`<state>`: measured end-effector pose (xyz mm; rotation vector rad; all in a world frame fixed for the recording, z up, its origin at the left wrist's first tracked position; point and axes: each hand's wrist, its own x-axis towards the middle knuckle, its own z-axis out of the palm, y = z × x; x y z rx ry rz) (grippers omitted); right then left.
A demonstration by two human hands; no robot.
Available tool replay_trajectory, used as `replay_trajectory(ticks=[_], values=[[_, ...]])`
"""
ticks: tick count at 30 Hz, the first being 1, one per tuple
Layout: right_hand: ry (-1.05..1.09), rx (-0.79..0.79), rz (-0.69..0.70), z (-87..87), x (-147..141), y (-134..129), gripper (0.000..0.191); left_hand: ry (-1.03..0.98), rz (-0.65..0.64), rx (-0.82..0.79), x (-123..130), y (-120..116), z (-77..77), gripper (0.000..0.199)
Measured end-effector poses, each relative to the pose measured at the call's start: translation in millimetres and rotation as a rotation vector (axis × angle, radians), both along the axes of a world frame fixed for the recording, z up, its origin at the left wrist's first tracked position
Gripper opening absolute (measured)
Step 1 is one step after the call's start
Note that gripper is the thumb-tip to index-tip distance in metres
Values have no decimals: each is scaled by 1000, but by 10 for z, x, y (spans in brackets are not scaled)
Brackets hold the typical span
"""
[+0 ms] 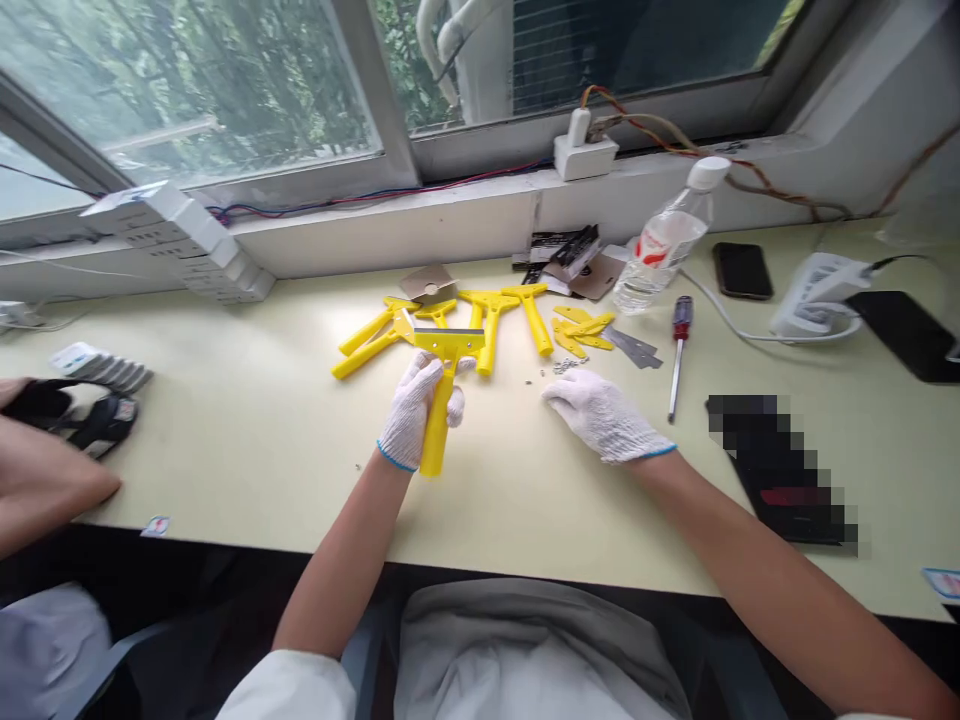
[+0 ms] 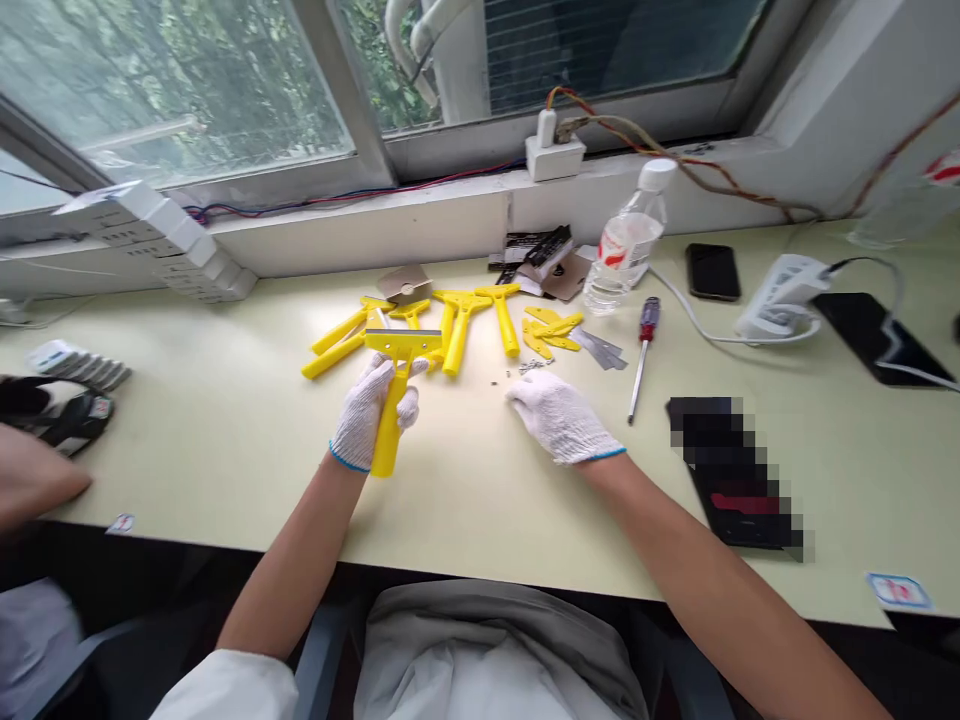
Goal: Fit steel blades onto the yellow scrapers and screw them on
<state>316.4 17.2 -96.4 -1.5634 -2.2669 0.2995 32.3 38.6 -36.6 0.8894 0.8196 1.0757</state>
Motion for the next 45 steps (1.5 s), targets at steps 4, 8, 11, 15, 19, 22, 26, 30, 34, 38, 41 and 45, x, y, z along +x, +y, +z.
replay_trajectory(ticks=[4, 8, 11, 15, 19, 22, 26, 30, 34, 38, 41, 45], values=[[-18, 38, -28, -65, -58, -32, 25, 9, 74, 24, -63, 77, -52, 46], [159, 87, -66, 8, -260, -170, 29, -8, 92, -5, 18, 65, -152, 51], [539, -173, -64, 92, -486, -299, 36, -15, 151, -22, 176, -16, -244, 55], [899, -541, 86, 111, -709, -379, 57, -20, 90, 7, 392, -185, -328, 48], [992, -558, 63, 49, -742, -369, 51, 49, 81, 81, 460, -305, -335, 45], [1070, -630, 62, 33, -742, -377, 45, 108, 75, 135, 467, -360, -335, 48], [1184, -784, 141, 92, -783, -422, 40, 282, 144, 217, 517, -418, -321, 38], [1182, -805, 128, 168, -716, -437, 37, 513, 76, 366, 348, -459, -160, 16], [1134, -748, -18, 205, -593, -407, 41, 946, 49, 567, -375, -598, 41, 22], [1129, -747, -45, 199, -579, -381, 41, 1487, 129, 495, -1310, -838, 100, 31], [1119, -748, -46, 167, -599, -372, 42, 1627, 37, 276, -1744, -949, 106, 34], [1092, -732, -57, 148, -598, -363, 45, 1620, -84, 180, -1905, -890, 96, 33]])
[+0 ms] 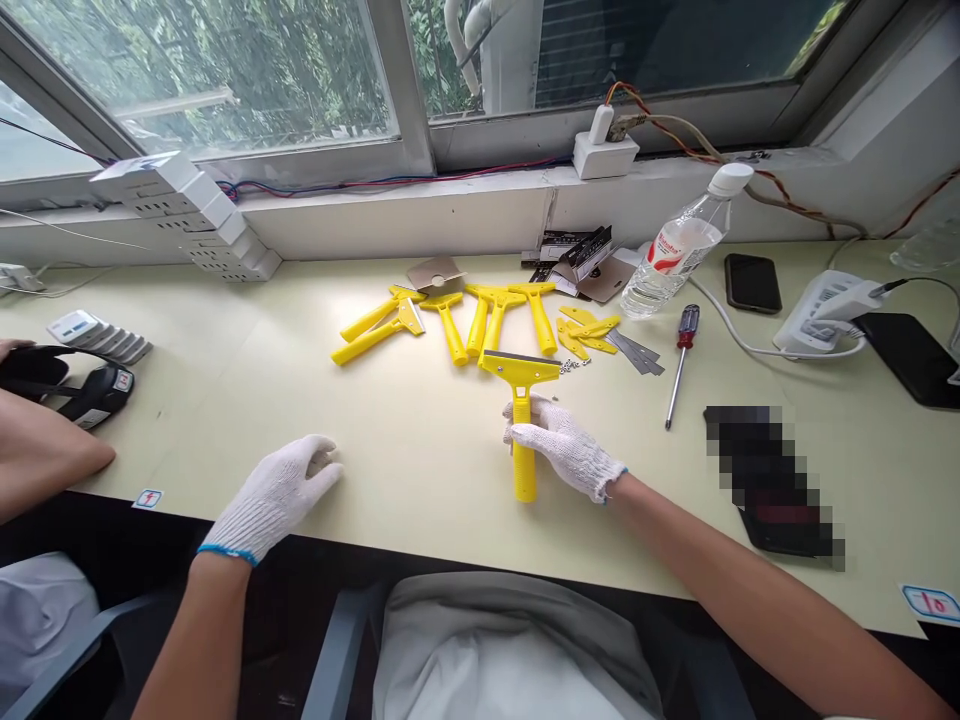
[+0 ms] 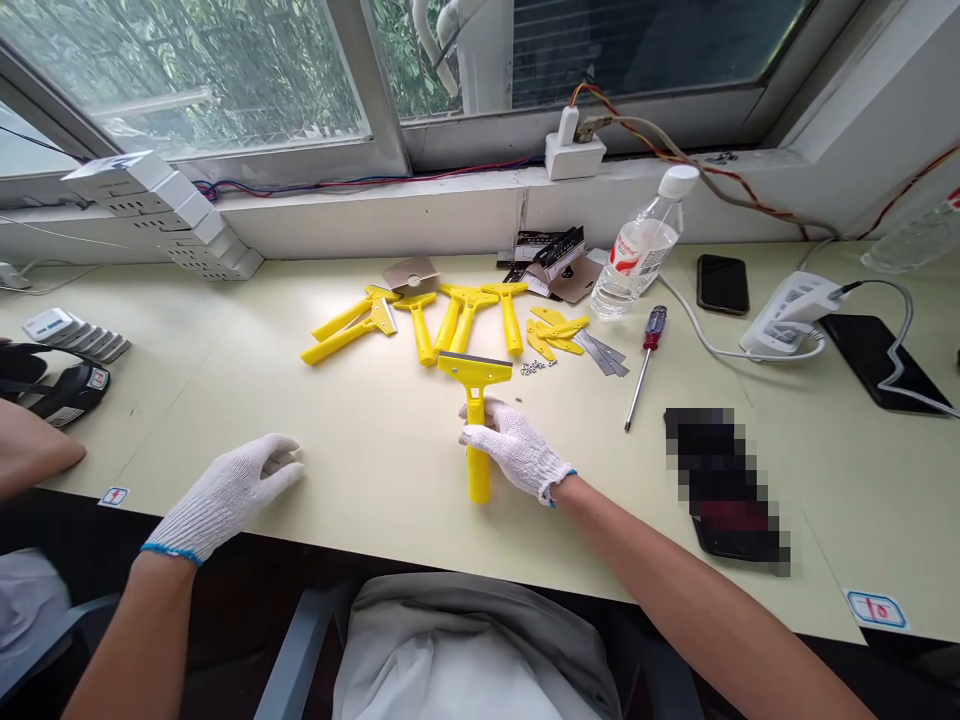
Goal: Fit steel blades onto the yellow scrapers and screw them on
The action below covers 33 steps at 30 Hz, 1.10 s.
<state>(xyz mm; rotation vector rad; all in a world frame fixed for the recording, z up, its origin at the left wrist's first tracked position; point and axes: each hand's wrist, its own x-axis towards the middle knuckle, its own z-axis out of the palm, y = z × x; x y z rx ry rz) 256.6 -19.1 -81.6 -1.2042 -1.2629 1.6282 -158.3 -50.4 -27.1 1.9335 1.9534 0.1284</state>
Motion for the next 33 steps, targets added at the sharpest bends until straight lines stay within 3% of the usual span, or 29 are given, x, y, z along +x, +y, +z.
replay_trajectory(ticks=[10, 18, 21, 24, 29, 33], values=[[68, 16, 58, -5, 3, 8, 34, 151, -12, -227, -230, 304, -157, 27], [33, 65, 97, -39, 16, 36, 27, 194, -196, -278, -126, 406, -111, 29], [18, 49, 103, 11, 10, 29, 30, 117, -296, -232, 168, 400, -35, 29], [3, 63, 91, 54, 7, 1, 33, -125, -483, -96, 693, 410, 90, 25], [-132, 178, 95, 84, 30, -69, 18, -417, -626, 472, 1710, 651, 257, 12], [-148, 166, 80, 105, 72, -78, 14, -424, -703, 829, 2121, 967, 180, 9]])
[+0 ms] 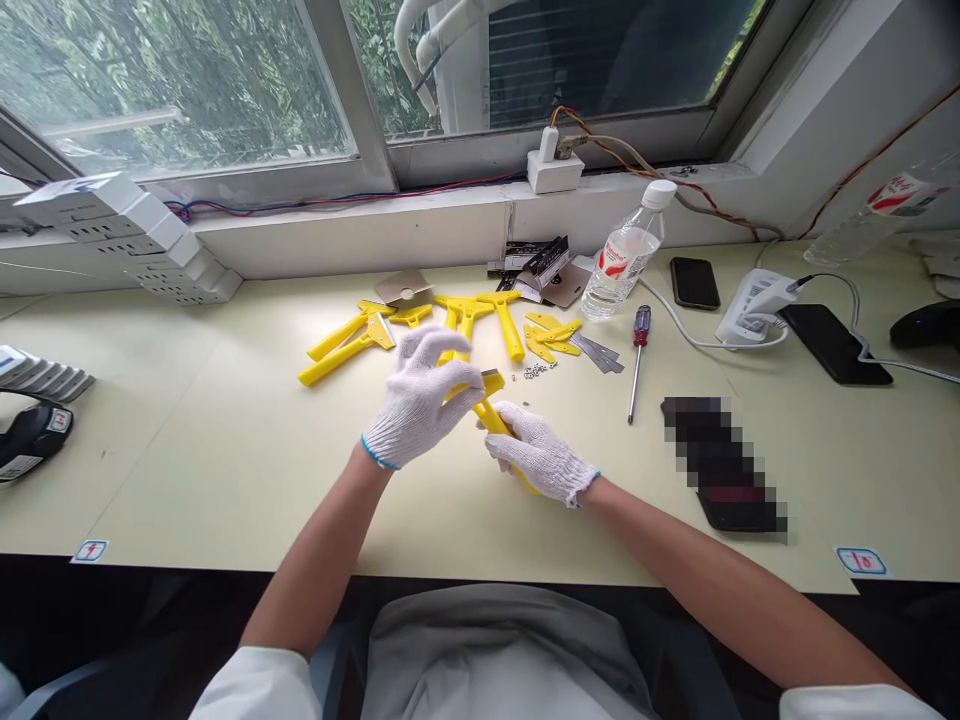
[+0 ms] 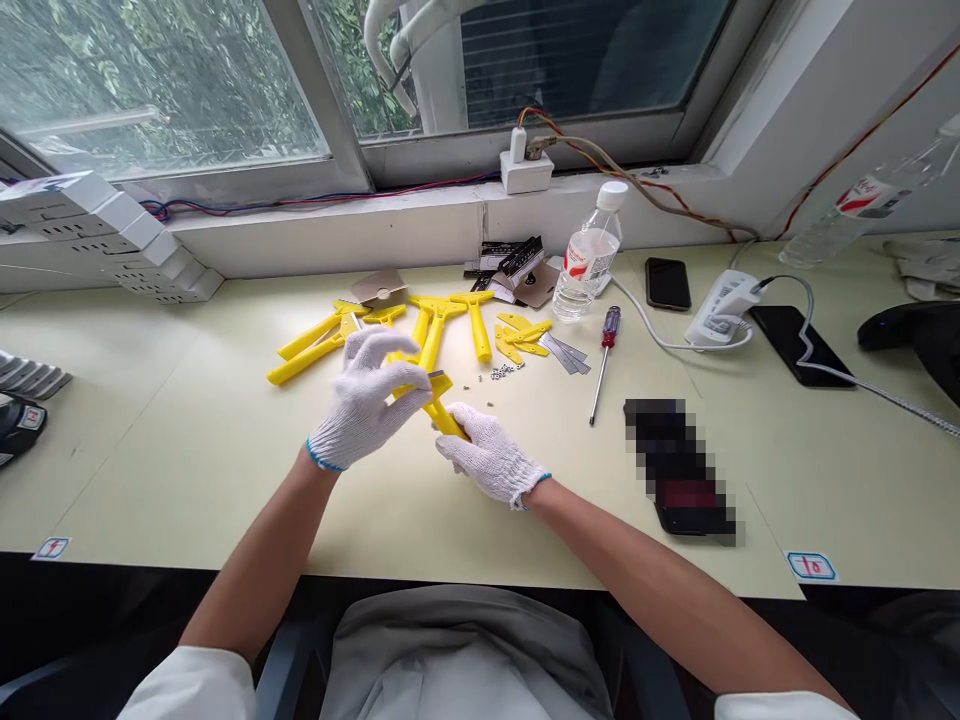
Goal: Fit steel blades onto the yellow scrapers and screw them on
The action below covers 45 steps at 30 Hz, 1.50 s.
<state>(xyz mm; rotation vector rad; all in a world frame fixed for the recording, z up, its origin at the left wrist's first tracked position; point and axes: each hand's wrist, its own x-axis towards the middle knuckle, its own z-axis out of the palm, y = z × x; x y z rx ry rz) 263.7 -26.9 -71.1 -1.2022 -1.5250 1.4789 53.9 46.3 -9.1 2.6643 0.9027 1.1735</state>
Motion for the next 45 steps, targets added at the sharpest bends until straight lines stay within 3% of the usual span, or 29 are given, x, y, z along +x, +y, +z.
replay_trajectory(ticks=[4, 9, 13, 17, 25, 31, 37, 45], values=[[-16, 17, -31, 15, 25, 26, 14, -54, -31, 3, 67, 121, -172, 11], [-45, 70, -101, 81, 4, 2, 20, -140, -19, -5, 88, 57, -267, 10], [-60, 176, -171, 132, -9, -27, 26, -159, 30, -31, 114, 15, -279, 10], [-35, 291, -238, 85, -4, -25, 21, -202, 49, -80, 117, -14, -293, 9], [-78, 265, -241, -44, 8, -15, 15, -211, 65, -144, 106, -32, -290, 5], [-53, 283, -215, -128, 57, 47, 33, -212, 53, -132, 71, 2, -306, 6], [-19, 300, -201, -197, 86, 83, 38, -226, 47, -132, 78, 4, -303, 7], [50, 347, -221, -201, 69, 50, 25, -236, 62, -94, 102, -33, -294, 9]])
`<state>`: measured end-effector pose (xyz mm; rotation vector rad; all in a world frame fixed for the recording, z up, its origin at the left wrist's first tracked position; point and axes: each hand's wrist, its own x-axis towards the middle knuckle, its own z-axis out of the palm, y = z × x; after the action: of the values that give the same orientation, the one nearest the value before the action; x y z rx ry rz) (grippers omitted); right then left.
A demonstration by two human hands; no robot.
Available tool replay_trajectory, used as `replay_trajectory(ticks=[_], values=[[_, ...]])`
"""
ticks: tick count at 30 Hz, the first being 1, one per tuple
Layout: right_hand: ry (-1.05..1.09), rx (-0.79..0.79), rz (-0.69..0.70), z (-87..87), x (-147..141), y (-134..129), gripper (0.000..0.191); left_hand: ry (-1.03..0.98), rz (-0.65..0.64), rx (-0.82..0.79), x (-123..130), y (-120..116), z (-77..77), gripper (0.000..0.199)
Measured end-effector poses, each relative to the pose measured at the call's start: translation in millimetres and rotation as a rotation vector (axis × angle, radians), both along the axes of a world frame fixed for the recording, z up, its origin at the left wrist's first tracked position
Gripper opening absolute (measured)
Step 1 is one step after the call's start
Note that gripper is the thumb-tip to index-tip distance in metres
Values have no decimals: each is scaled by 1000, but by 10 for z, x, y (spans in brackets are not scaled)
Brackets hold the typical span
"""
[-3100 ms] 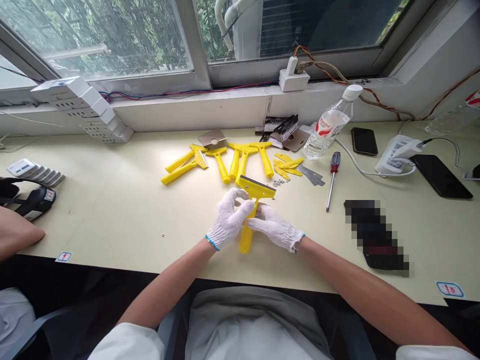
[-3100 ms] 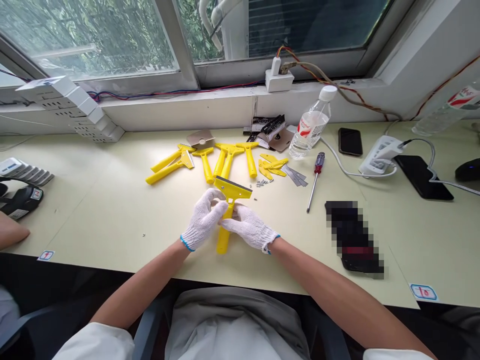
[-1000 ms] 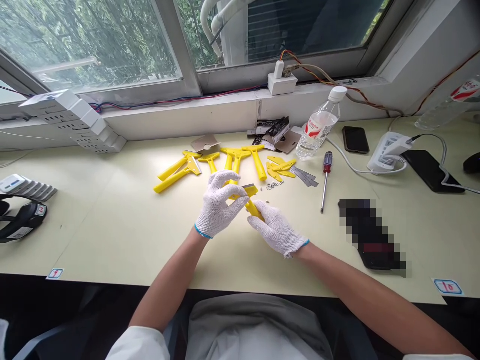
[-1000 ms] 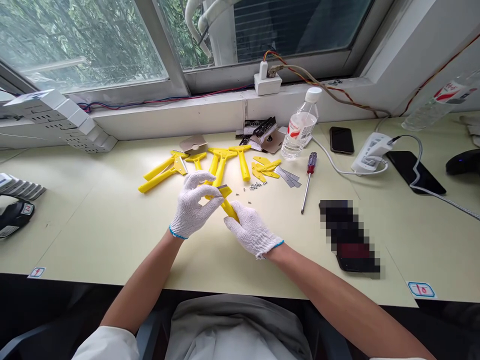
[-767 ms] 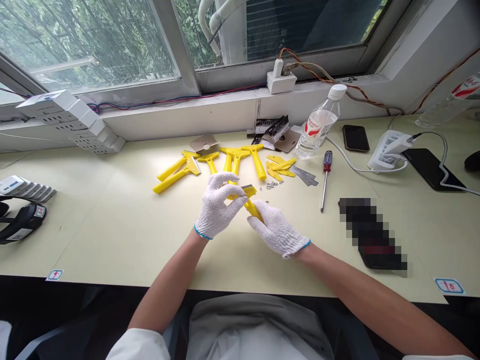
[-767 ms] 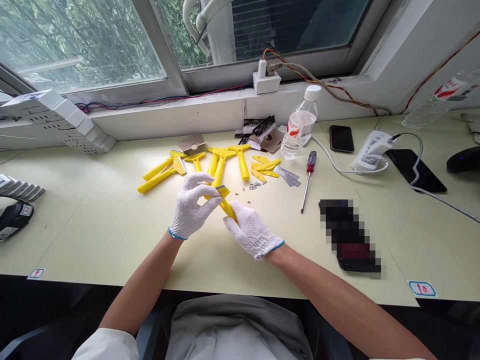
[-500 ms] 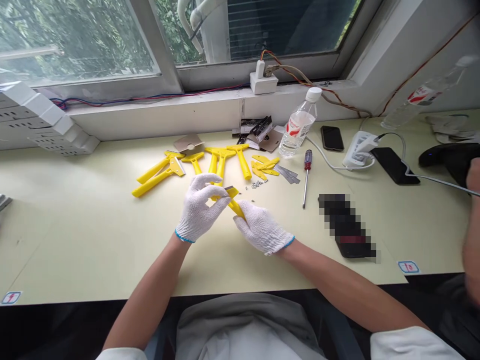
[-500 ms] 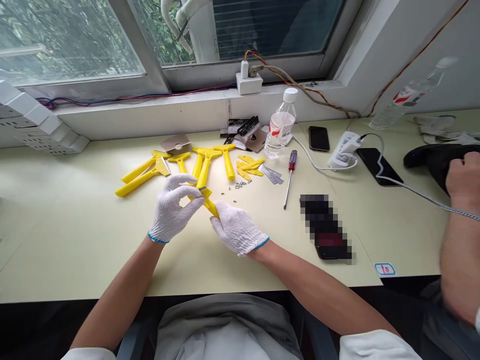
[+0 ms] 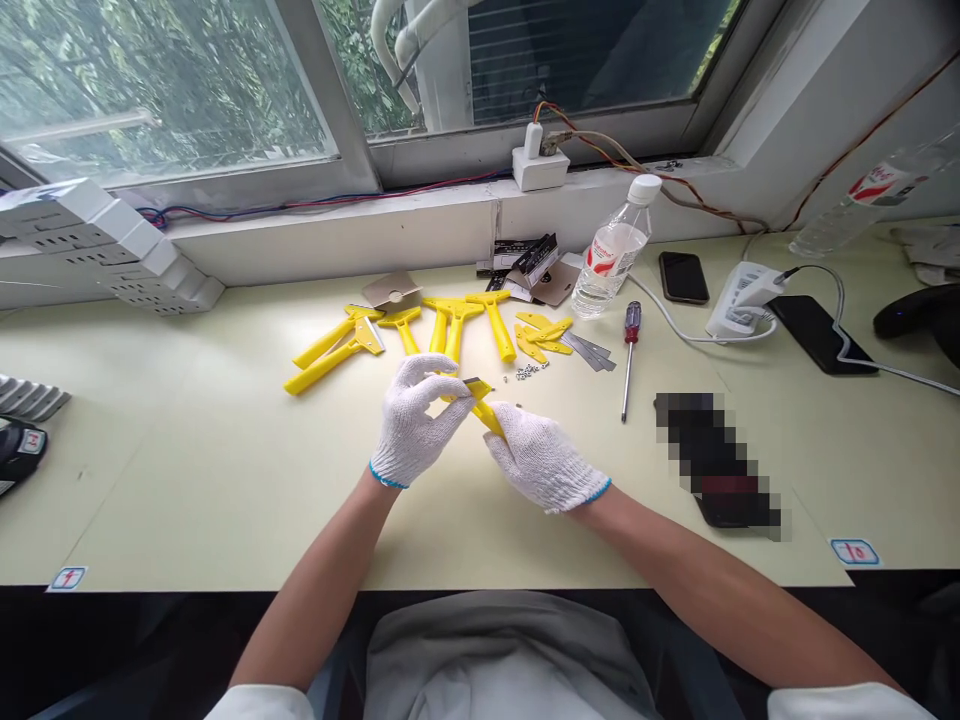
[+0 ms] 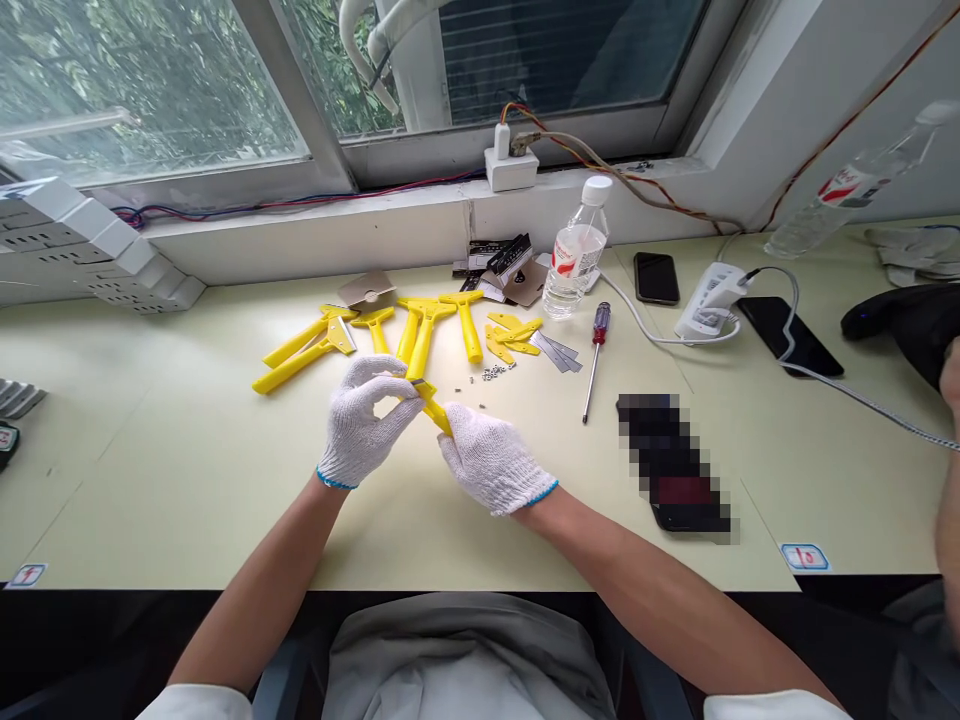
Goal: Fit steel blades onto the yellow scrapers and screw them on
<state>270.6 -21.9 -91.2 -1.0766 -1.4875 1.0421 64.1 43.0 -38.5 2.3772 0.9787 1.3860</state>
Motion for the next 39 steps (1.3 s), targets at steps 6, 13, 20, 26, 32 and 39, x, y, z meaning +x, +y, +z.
replay_trajectory(ticks=[6, 13, 20, 26, 32, 39], values=[[60, 99, -93, -51, 13, -9, 13, 122, 63, 142, -33, 15, -51, 6], [71, 82, -126, -58, 55, -4, 12, 71, 104, 145, -36, -19, -48, 4], [123, 53, -64, -84, 79, -17, 17, -112, -20, -236, -43, 31, 8, 17], [24, 80, -36, 7, 82, -25, 15, -116, -50, -427, -43, -10, -10, 26], [-68, 80, 18, 179, 58, -61, 17, -49, -181, -555, -56, -79, 46, 14], [-220, -107, 50, 306, 226, -92, 37, -9, -437, -459, -87, -95, 98, 14]])
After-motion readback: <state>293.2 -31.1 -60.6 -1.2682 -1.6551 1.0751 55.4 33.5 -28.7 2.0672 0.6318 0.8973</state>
